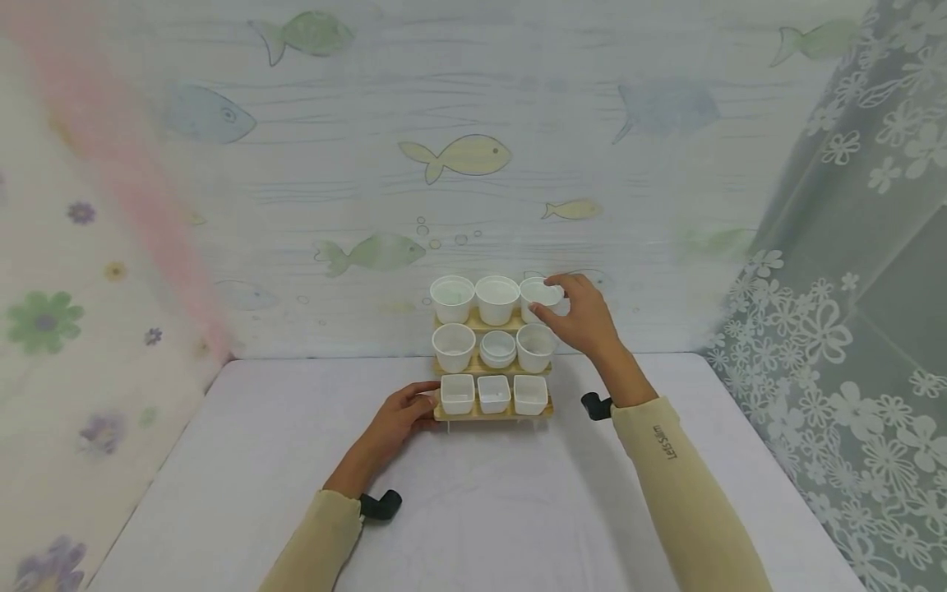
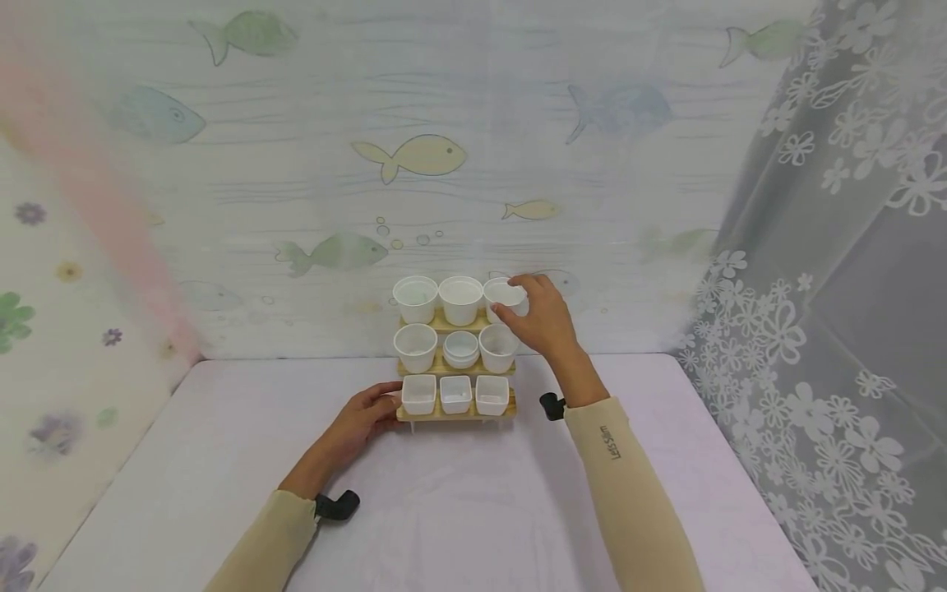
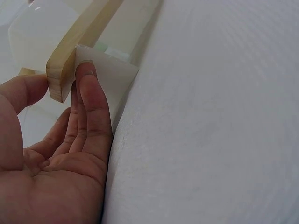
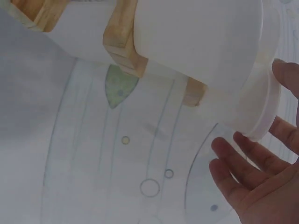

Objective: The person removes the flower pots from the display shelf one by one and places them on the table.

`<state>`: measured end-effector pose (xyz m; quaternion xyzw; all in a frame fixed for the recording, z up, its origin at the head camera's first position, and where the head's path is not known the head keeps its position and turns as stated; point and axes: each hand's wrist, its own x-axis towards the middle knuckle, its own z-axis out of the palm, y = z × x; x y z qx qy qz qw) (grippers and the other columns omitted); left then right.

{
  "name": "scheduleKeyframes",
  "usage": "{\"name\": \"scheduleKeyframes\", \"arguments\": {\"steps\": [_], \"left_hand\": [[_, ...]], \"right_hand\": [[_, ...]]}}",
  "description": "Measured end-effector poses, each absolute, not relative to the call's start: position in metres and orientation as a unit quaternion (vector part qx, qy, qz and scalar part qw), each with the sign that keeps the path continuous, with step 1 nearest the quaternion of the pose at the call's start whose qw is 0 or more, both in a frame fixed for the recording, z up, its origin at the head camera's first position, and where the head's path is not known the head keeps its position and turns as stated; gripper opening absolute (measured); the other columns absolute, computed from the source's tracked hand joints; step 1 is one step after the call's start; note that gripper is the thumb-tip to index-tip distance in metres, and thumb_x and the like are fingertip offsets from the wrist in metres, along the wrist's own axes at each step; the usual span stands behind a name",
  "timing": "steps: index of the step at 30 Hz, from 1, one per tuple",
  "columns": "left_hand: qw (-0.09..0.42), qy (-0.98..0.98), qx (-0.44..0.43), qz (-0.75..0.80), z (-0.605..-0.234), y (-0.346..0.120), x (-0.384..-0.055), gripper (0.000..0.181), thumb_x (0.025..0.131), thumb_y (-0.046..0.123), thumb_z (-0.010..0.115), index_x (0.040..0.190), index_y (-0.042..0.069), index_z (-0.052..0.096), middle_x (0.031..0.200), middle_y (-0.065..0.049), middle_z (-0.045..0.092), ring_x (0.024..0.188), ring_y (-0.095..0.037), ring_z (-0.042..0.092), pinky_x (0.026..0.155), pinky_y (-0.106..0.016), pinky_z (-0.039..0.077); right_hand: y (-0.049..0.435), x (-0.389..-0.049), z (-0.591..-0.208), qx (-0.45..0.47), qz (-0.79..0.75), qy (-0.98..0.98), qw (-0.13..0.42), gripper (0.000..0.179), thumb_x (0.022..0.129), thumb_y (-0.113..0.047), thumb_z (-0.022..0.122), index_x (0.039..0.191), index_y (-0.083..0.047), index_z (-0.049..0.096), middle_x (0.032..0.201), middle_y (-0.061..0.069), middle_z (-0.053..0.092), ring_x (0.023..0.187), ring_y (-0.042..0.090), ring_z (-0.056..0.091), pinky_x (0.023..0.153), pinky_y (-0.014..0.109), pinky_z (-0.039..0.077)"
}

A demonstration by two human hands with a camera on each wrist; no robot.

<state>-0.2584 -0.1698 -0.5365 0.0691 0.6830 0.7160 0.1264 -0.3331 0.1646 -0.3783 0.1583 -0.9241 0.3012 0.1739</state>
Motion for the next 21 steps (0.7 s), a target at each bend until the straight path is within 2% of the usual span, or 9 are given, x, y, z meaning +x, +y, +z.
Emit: {"name": "scheduleKeyframes", "arguments": {"steps": [10, 21], "left_hand": [[0.125, 0.681, 0.071, 0.718, -0.5407, -0.1707, -0.2599, 0.047, 0.108, 0.013, 0.059, 0.153, 0.001, 0.049, 0.131, -0.020, 0.069, 0.110, -0.022, 0.069, 0.092, -0.033, 0.060], [0.126, 0.675, 0.069, 0.724, -0.5408, -0.1715, -0.2589, 0.048, 0.108, 0.013, 0.059, 0.153, 0.000, 0.049, 0.136, -0.021, 0.067, 0.112, -0.022, 0.068, 0.093, -0.033, 0.059]], "right_hand": [[0.1621, -0.3337, -0.3805, 0.158, 0.319, -0.917, 0.181, 0.053, 0.099, -0.031, 0.076, 0.138, 0.002, 0.062, 0.144, 0.023, 0.058, 0.123, 0.040, 0.060, 0.103, 0.053, 0.053], [0.1629, -0.3313, -0.3765, 0.157, 0.332, -0.911, 0.188, 0.055, 0.098, -0.031, 0.078, 0.138, 0.003, 0.061, 0.145, 0.023, 0.058, 0.120, 0.041, 0.062, 0.101, 0.052, 0.055]]}}
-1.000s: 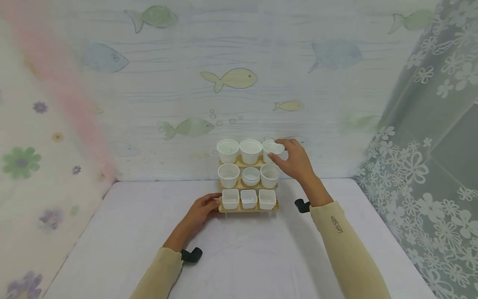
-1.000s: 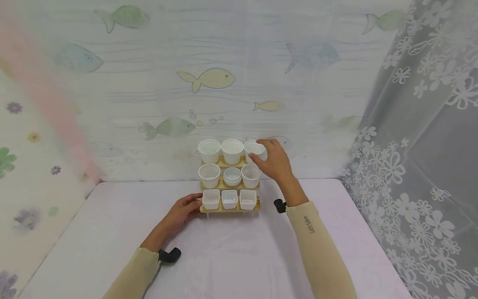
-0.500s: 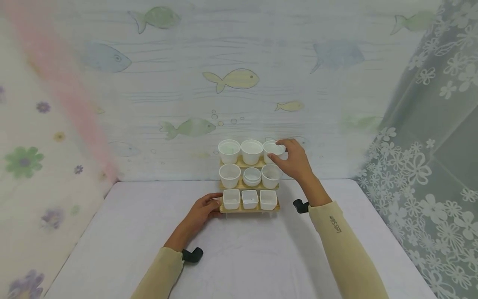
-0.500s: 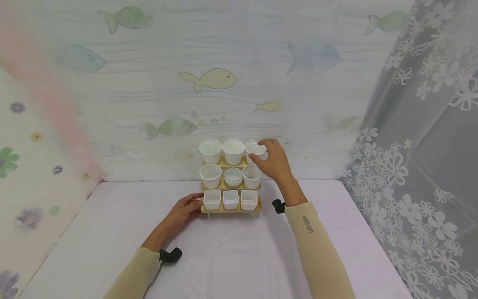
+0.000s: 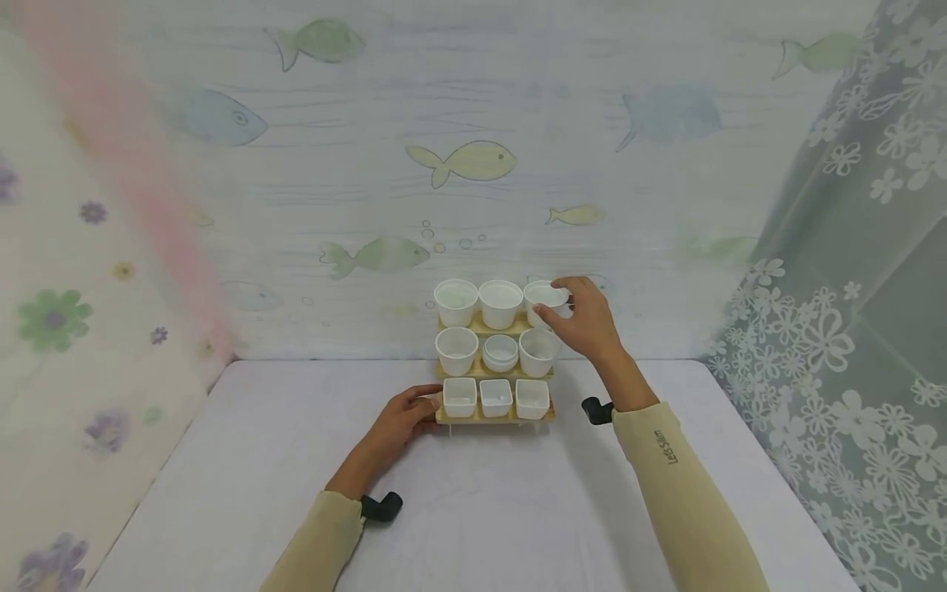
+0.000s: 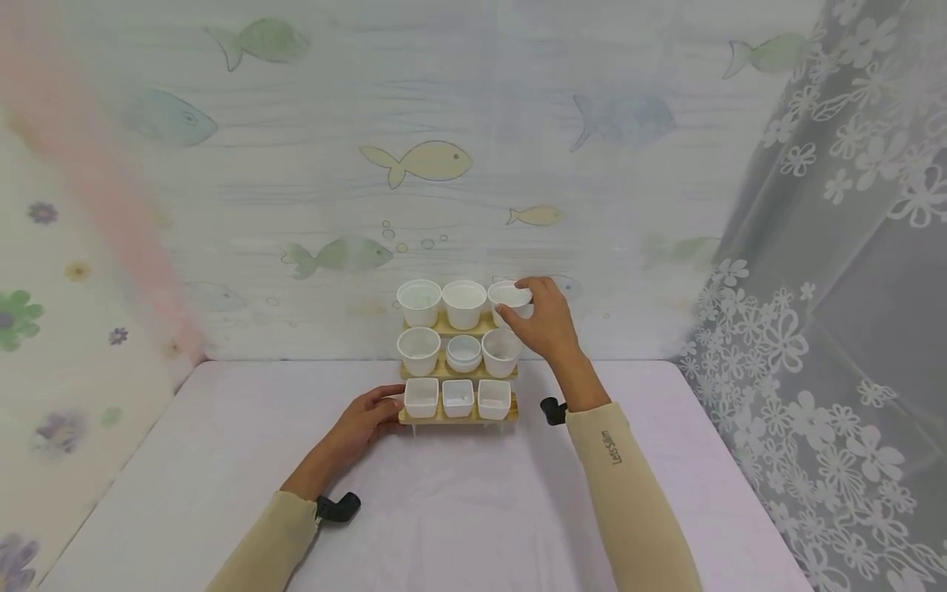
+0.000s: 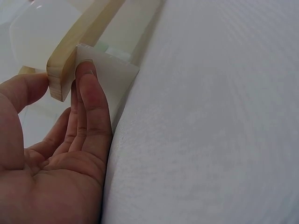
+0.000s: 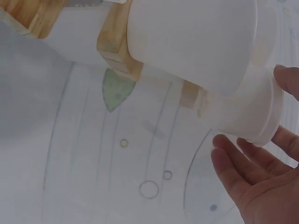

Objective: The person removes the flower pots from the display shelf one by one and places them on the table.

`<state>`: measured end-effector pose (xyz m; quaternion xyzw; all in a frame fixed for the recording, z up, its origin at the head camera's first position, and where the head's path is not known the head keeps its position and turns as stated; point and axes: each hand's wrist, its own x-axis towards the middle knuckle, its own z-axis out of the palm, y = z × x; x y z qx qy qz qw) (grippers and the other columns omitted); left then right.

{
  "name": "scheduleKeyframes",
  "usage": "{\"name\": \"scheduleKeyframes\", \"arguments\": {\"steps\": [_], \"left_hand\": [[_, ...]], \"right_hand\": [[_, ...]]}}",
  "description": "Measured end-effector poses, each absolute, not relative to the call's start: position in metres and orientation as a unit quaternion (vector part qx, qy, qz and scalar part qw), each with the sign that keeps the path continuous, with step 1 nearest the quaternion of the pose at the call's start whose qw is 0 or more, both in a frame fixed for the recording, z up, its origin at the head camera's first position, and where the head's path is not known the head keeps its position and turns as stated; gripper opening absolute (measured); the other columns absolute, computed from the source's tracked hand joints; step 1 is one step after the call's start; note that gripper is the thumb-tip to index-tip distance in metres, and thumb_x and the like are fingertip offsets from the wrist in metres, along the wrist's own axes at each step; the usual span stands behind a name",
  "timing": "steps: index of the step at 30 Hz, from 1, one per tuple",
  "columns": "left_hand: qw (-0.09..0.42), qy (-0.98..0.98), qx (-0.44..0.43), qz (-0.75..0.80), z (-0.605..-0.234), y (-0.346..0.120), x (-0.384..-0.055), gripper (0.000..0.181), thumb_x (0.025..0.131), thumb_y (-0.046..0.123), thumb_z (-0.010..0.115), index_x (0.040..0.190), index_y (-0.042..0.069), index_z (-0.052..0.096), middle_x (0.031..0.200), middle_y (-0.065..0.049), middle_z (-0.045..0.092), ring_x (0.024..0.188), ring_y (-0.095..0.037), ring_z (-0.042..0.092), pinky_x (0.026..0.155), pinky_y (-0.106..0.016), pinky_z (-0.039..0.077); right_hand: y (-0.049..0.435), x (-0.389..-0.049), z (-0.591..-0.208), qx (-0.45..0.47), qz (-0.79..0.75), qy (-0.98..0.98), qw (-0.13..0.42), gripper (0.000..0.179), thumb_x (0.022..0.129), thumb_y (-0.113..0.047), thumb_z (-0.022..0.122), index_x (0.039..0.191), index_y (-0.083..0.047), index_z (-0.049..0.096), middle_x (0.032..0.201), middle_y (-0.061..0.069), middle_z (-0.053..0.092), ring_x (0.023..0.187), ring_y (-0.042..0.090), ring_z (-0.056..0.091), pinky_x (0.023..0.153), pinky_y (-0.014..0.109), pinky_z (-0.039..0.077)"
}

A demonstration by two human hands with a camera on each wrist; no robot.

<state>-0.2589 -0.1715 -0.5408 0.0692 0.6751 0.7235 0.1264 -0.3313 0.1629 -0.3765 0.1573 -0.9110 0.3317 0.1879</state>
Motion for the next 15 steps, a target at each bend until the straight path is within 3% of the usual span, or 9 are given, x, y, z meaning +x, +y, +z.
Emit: {"name": "scheduleKeyframes", "arguments": {"steps": [15], "left_hand": [[0.126, 0.675, 0.086, 0.722, -0.5427, -0.1737, -0.2609, 0.048, 0.109, 0.016, 0.060, 0.153, 0.000, 0.048, 0.135, -0.022, 0.067, 0.113, -0.022, 0.069, 0.094, -0.034, 0.059]], "right_hand": [[0.1678, -0.3290, -0.3692, 0.148, 0.343, -0.907, 0.192, 0.056, 0.097, -0.031, 0.078, 0.139, 0.001, 0.060, 0.145, 0.023, 0.058, 0.113, 0.043, 0.064, 0.098, 0.053, 0.055]]}}
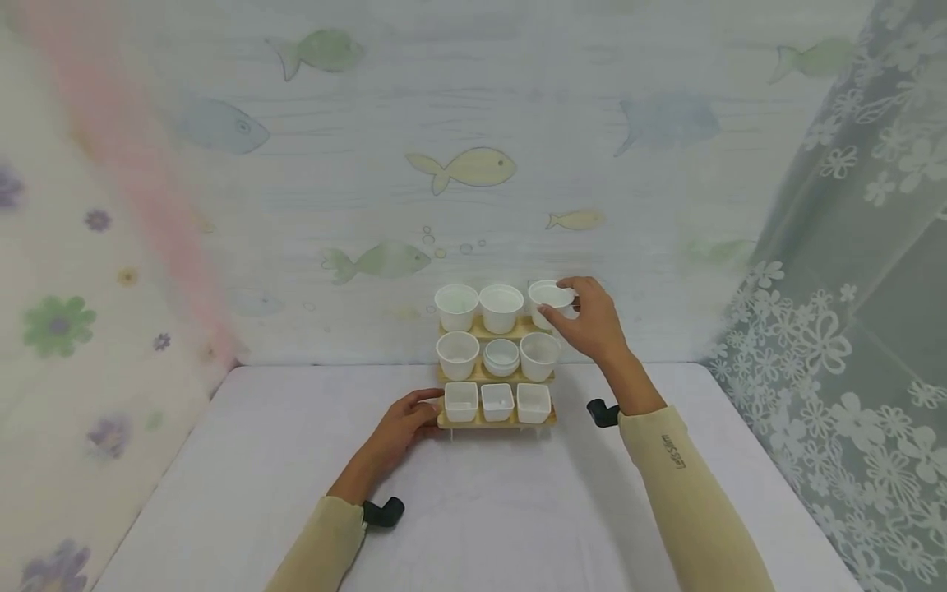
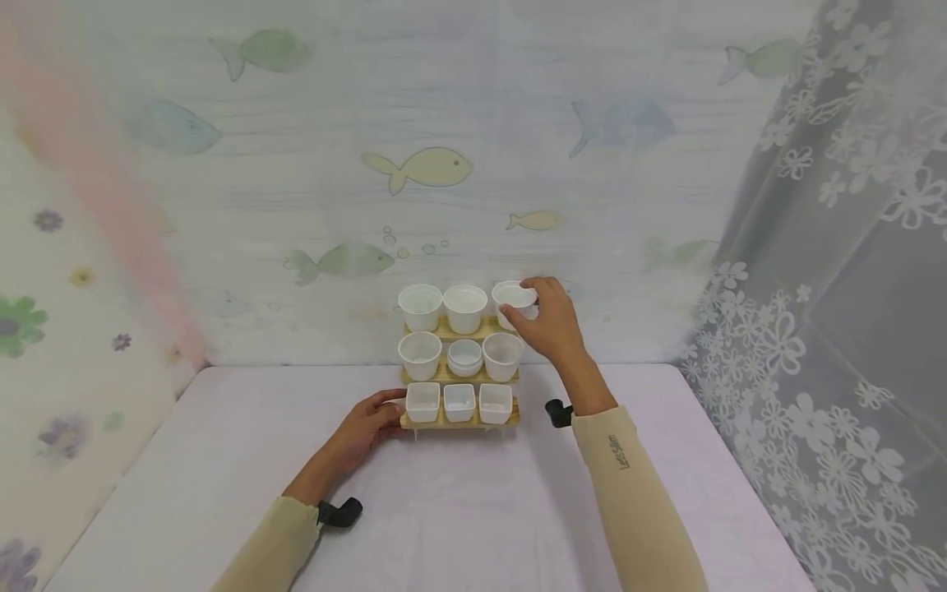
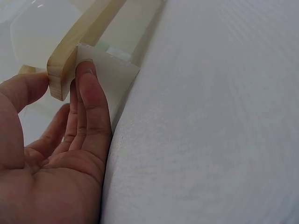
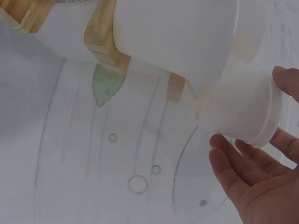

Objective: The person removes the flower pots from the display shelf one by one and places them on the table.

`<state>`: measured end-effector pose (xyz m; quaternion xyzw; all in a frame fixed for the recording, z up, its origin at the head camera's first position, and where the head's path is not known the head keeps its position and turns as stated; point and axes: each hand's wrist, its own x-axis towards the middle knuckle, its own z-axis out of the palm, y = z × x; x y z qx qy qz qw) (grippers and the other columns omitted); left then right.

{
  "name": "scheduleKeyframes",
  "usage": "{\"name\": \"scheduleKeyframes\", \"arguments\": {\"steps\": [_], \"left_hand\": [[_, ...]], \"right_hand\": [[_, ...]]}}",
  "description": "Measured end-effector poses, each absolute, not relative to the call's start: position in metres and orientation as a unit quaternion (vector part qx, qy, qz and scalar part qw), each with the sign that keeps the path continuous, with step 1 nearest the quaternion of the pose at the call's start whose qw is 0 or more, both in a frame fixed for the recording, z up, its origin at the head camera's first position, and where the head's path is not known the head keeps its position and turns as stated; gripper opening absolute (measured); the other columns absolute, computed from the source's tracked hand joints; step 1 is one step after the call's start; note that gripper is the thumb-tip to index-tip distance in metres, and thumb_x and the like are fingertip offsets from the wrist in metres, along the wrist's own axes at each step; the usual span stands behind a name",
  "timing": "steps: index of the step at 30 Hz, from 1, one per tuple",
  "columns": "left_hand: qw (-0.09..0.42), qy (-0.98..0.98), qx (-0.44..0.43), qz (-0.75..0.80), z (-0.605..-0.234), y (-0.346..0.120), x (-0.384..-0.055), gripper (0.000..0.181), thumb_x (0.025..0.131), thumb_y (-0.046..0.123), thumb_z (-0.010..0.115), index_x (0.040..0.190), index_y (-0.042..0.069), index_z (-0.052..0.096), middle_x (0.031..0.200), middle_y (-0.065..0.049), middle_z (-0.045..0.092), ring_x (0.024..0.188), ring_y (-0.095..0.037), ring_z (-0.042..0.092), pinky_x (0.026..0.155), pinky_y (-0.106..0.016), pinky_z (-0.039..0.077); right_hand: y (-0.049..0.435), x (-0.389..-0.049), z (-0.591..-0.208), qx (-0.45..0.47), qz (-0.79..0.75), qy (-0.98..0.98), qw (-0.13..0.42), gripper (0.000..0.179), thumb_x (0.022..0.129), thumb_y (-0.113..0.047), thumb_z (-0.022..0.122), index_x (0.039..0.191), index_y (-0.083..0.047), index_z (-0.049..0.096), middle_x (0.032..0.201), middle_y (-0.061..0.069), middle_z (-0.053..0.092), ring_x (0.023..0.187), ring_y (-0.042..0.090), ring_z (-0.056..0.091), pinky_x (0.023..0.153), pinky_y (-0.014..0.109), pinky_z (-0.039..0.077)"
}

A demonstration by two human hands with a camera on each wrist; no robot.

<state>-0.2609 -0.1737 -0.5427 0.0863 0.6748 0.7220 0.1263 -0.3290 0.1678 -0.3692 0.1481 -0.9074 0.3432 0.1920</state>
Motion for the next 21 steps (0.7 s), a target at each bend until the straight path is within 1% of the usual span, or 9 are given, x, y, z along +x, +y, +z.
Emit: {"name": "scheduleKeyframes", "arguments": {"steps": [5, 8, 13, 21], "left_hand": [[0.128, 0.669, 0.095, 0.726, -0.546, -0.173, -0.263, 0.045, 0.109, 0.015, 0.060, 0.152, 0.006, 0.051, 0.128, -0.018, 0.070, 0.113, -0.024, 0.069, 0.094, -0.035, 0.059], [0.128, 0.668, 0.095, 0.727, -0.546, -0.174, -0.262, 0.044, 0.109, 0.016, 0.061, 0.150, 0.006, 0.053, 0.124, -0.015, 0.071, 0.112, -0.024, 0.069, 0.093, -0.035, 0.060], [0.127, 0.666, 0.092, 0.730, -0.545, -0.174, -0.261, 0.043, 0.109, 0.015, 0.061, 0.149, 0.003, 0.054, 0.119, -0.011, 0.072, 0.108, -0.021, 0.069, 0.092, -0.034, 0.059], [0.125, 0.664, 0.094, 0.732, -0.544, -0.173, -0.259, 0.042, 0.109, 0.014, 0.059, 0.150, 0.003, 0.054, 0.116, -0.008, 0.072, 0.107, -0.020, 0.069, 0.093, -0.034, 0.059]], "right_hand": [[0.170, -0.326, -0.366, 0.149, 0.349, -0.904, 0.198, 0.055, 0.098, -0.030, 0.079, 0.139, 0.001, 0.060, 0.144, 0.023, 0.058, 0.111, 0.044, 0.065, 0.097, 0.053, 0.056], [0.170, -0.324, -0.364, 0.149, 0.358, -0.900, 0.199, 0.055, 0.097, -0.029, 0.079, 0.139, 0.001, 0.060, 0.144, 0.023, 0.057, 0.111, 0.044, 0.065, 0.097, 0.054, 0.056], [0.171, -0.319, -0.363, 0.136, 0.361, -0.901, 0.197, 0.056, 0.098, -0.032, 0.078, 0.141, -0.001, 0.059, 0.146, 0.022, 0.056, 0.113, 0.042, 0.064, 0.099, 0.055, 0.055], [0.171, -0.311, -0.360, 0.134, 0.370, -0.896, 0.207, 0.057, 0.097, -0.032, 0.078, 0.142, -0.002, 0.059, 0.147, 0.021, 0.055, 0.114, 0.045, 0.065, 0.099, 0.056, 0.055]]}}
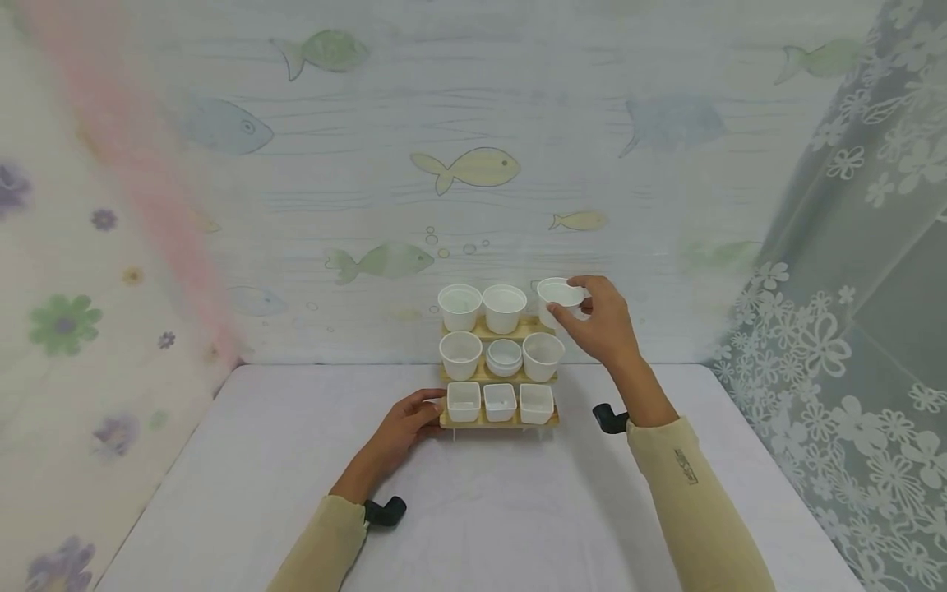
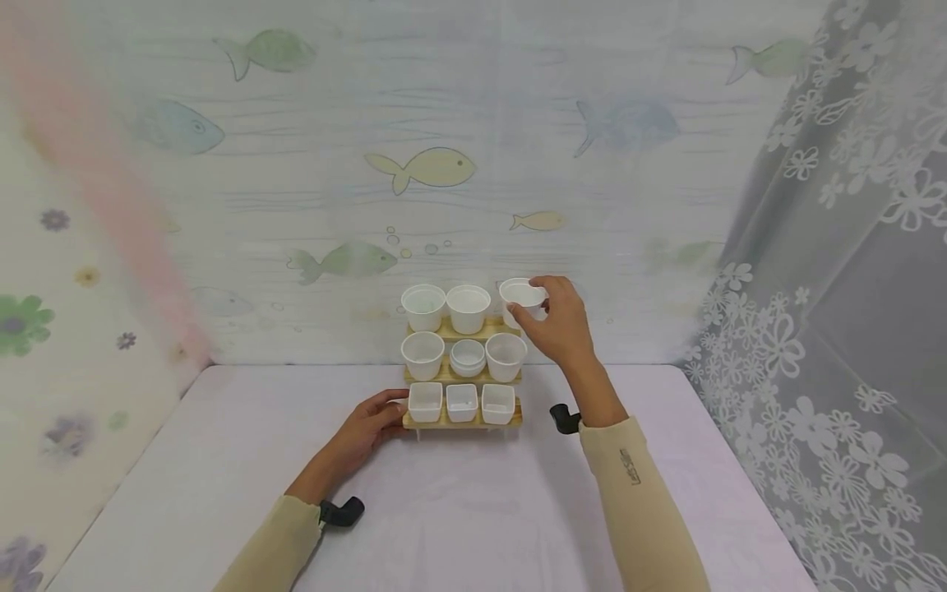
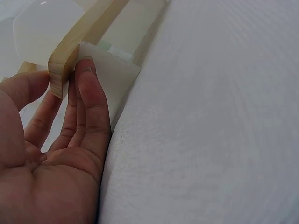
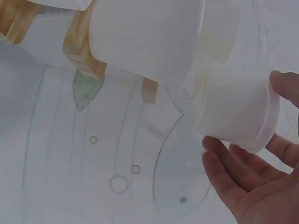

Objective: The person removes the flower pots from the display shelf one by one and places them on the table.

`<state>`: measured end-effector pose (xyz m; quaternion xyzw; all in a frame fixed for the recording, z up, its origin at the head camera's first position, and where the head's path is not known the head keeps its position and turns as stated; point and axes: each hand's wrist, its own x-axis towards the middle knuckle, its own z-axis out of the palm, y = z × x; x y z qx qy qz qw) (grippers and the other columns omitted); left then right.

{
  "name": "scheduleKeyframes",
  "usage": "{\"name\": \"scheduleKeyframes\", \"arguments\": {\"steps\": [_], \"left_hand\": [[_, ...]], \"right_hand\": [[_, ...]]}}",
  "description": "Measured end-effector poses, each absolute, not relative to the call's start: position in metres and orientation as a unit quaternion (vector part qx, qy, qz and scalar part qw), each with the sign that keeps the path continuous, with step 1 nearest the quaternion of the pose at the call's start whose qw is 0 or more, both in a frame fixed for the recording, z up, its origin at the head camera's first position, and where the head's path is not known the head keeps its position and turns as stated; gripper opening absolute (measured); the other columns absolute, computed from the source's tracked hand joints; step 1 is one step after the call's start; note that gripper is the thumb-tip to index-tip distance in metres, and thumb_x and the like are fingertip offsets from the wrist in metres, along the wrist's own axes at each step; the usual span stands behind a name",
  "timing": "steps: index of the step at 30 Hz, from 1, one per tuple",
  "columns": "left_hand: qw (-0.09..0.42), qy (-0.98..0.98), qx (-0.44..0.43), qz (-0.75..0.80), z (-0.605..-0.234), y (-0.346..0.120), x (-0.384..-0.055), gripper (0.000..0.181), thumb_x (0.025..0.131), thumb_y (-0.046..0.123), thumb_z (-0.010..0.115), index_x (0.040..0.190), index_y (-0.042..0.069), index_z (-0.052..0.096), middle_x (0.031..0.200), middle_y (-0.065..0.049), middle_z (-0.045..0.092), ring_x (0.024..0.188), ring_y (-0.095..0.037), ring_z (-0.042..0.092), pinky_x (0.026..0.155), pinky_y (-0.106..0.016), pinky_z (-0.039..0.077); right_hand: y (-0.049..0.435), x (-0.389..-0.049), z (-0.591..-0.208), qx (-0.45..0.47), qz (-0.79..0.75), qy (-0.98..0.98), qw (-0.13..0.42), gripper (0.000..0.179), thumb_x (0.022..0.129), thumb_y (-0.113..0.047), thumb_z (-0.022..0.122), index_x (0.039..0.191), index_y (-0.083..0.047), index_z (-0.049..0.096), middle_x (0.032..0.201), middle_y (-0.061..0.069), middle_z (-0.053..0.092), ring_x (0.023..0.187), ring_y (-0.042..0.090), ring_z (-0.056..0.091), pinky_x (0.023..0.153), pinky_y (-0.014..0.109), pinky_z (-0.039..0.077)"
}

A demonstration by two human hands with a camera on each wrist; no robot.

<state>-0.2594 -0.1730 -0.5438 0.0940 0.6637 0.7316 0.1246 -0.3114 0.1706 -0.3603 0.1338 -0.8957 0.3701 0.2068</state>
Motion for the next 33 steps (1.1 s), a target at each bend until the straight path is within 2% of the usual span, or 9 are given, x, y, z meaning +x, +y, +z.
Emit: {"name": "scheduleKeyframes", "arguments": {"steps": [6, 13, 18, 33], "left_hand": [[0.125, 0.661, 0.084, 0.735, -0.545, -0.173, -0.260, 0.041, 0.109, 0.013, 0.059, 0.149, 0.004, 0.056, 0.116, -0.010, 0.073, 0.107, -0.020, 0.070, 0.092, -0.035, 0.059], [0.120, 0.662, 0.087, 0.735, -0.543, -0.172, -0.258, 0.041, 0.109, 0.015, 0.060, 0.148, 0.003, 0.056, 0.129, -0.014, 0.071, 0.108, -0.020, 0.070, 0.092, -0.035, 0.060], [0.120, 0.662, 0.094, 0.734, -0.544, -0.172, -0.257, 0.042, 0.110, 0.015, 0.058, 0.149, 0.002, 0.054, 0.130, -0.016, 0.071, 0.107, -0.018, 0.070, 0.092, -0.034, 0.059], [0.113, 0.670, 0.107, 0.726, -0.546, -0.172, -0.257, 0.041, 0.109, 0.015, 0.059, 0.149, 0.004, 0.054, 0.115, -0.008, 0.073, 0.105, -0.020, 0.069, 0.090, -0.034, 0.060]], "right_hand": [[0.171, -0.306, -0.357, 0.138, 0.370, -0.891, 0.224, 0.055, 0.097, -0.030, 0.079, 0.141, -0.003, 0.060, 0.144, 0.021, 0.057, 0.111, 0.043, 0.067, 0.097, 0.055, 0.057], [0.170, -0.297, -0.354, 0.148, 0.376, -0.882, 0.241, 0.054, 0.097, -0.029, 0.080, 0.140, -0.003, 0.060, 0.140, 0.020, 0.059, 0.108, 0.040, 0.067, 0.097, 0.052, 0.058], [0.167, -0.290, -0.352, 0.164, 0.379, -0.875, 0.254, 0.053, 0.096, -0.028, 0.080, 0.139, -0.002, 0.061, 0.138, 0.019, 0.059, 0.108, 0.038, 0.066, 0.097, 0.051, 0.059], [0.156, -0.270, -0.358, 0.200, 0.404, -0.852, 0.266, 0.055, 0.093, -0.020, 0.084, 0.139, -0.002, 0.061, 0.136, 0.017, 0.062, 0.105, 0.036, 0.070, 0.094, 0.049, 0.060]]}}
